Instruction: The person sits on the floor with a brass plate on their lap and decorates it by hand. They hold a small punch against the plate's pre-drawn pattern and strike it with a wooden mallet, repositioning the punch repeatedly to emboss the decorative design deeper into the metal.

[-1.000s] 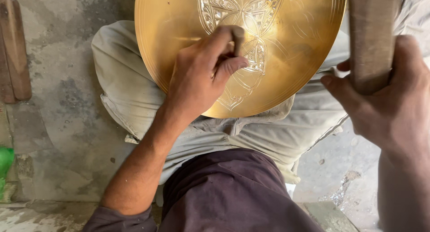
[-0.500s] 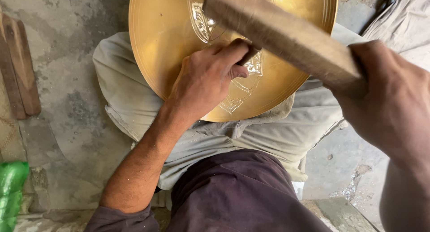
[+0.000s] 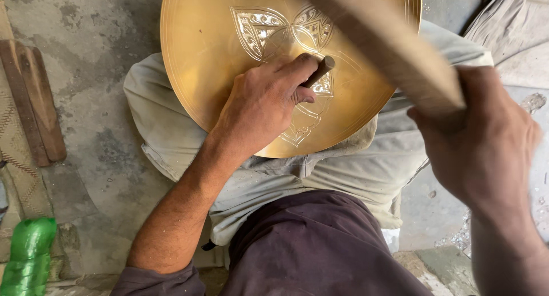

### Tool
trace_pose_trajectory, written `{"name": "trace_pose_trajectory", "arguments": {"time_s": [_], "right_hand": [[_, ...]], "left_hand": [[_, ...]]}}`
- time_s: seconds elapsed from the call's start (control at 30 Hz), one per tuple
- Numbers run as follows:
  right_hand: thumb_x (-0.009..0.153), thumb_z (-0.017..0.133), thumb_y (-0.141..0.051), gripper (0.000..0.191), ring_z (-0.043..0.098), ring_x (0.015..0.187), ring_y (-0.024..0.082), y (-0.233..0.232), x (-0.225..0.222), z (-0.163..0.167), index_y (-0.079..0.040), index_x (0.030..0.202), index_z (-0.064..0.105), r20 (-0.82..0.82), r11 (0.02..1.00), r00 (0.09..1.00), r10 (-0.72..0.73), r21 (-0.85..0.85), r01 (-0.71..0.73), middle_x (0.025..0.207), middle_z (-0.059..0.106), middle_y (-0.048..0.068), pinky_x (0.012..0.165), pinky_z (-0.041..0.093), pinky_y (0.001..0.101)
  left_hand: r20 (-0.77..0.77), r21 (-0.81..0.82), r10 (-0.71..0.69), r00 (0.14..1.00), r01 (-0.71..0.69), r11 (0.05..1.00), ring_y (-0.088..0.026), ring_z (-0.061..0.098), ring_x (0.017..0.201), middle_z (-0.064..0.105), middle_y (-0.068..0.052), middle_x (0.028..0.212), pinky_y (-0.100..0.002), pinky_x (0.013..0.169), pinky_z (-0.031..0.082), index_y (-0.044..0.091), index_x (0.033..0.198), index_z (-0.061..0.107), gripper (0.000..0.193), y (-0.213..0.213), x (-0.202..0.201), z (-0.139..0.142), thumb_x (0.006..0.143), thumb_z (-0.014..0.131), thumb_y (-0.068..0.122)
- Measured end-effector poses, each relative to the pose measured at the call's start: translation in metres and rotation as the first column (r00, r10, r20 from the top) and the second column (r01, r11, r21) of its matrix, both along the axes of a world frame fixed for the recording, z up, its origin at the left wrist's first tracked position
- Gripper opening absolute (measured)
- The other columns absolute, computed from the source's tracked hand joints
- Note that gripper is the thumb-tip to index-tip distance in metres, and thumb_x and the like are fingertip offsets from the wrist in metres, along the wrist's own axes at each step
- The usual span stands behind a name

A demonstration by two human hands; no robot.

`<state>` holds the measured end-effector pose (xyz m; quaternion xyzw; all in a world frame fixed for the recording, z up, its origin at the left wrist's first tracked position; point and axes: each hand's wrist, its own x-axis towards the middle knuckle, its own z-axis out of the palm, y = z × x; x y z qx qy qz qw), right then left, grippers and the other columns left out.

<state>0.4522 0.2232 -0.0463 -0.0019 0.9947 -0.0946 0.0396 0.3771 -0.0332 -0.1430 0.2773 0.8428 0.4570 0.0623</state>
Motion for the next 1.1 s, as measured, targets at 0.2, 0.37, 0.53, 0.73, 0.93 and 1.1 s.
{"name": "trace_pose_trajectory", "arguments": {"time_s": [0.2, 0.37, 0.53, 0.73, 0.93, 1.1], "right_hand": [[0.090, 0.084, -0.009, 0.043, 0.072, 0.073, 0.031, -0.006, 0.001, 0.002, 0.005, 0.120, 0.057, 0.061, 0.998, 0.998, 0.036, 0.057, -0.039, 0.091, 0.073, 0.025, 0.061, 0.060, 0.0433], [0.092, 0.083, -0.012, 0.052, 0.073, 0.085, 0.029, -0.007, 0.018, -0.017, 0.005, 0.129, 0.050, 0.020, 0.952, 0.995, -0.101, -0.289, 0.102, 0.101, 0.072, 0.024, 0.070, 0.062, 0.0403], [0.100, 0.083, -0.014, 0.047, 0.074, 0.089, 0.025, -0.004, 0.031, -0.028, 0.002, 0.129, 0.049, 0.002, 0.902, 0.987, -0.159, -0.407, 0.146, 0.103, 0.073, 0.020, 0.079, 0.063, 0.0376], [0.098, 0.084, -0.014, 0.045, 0.073, 0.087, 0.024, -0.014, 0.033, -0.030, -0.002, 0.128, 0.053, 0.003, 0.959, 0.986, -0.165, -0.232, 0.161, 0.105, 0.073, 0.017, 0.073, 0.060, 0.0388], [0.094, 0.086, -0.008, 0.042, 0.073, 0.076, 0.026, -0.011, 0.038, -0.033, 0.004, 0.118, 0.054, 0.087, 0.985, 0.988, -0.131, -0.105, 0.140, 0.095, 0.075, 0.019, 0.064, 0.059, 0.0403], [0.093, 0.084, -0.011, 0.046, 0.073, 0.080, 0.025, -0.011, 0.045, -0.041, 0.003, 0.121, 0.050, 0.233, 0.825, 0.918, -0.321, -0.408, 0.391, 0.095, 0.073, 0.017, 0.068, 0.062, 0.0397]], "left_hand": [[-0.006, -0.016, -0.058, 0.998, 0.058, 0.998, -0.018, 0.075, 0.085, 0.070, -0.005, 0.098, -0.033, 0.069, 0.062, 0.012, 0.125, 0.061, 0.031, -0.003, 0.000, -0.002, 0.097, 0.074, 0.012], [-0.032, 0.003, -0.079, 0.996, 0.079, 0.997, -0.021, 0.075, 0.089, 0.071, -0.004, 0.105, -0.035, 0.068, 0.061, 0.010, 0.125, 0.060, 0.032, -0.010, 0.005, -0.001, 0.096, 0.074, 0.012], [-0.002, -0.011, -0.075, 0.997, 0.075, 0.997, -0.020, 0.075, 0.089, 0.071, -0.004, 0.105, -0.036, 0.069, 0.062, 0.009, 0.124, 0.060, 0.031, -0.010, 0.005, -0.001, 0.096, 0.074, 0.012], [0.013, -0.032, -0.089, 0.996, 0.089, 0.996, -0.022, 0.075, 0.085, 0.071, -0.006, 0.098, -0.038, 0.069, 0.060, 0.010, 0.120, 0.059, 0.031, -0.010, 0.004, 0.001, 0.095, 0.075, 0.017], [0.020, -0.040, -0.106, 0.994, 0.107, 0.993, -0.025, 0.075, 0.081, 0.072, -0.007, 0.093, -0.041, 0.063, 0.057, 0.010, 0.120, 0.061, 0.029, -0.012, 0.004, 0.002, 0.095, 0.074, 0.016], [0.043, -0.045, -0.135, 0.990, 0.137, 0.990, -0.024, 0.076, 0.084, 0.073, -0.007, 0.093, -0.040, 0.066, 0.058, 0.011, 0.121, 0.062, 0.026, -0.010, 0.004, -0.004, 0.097, 0.072, 0.013]]}}
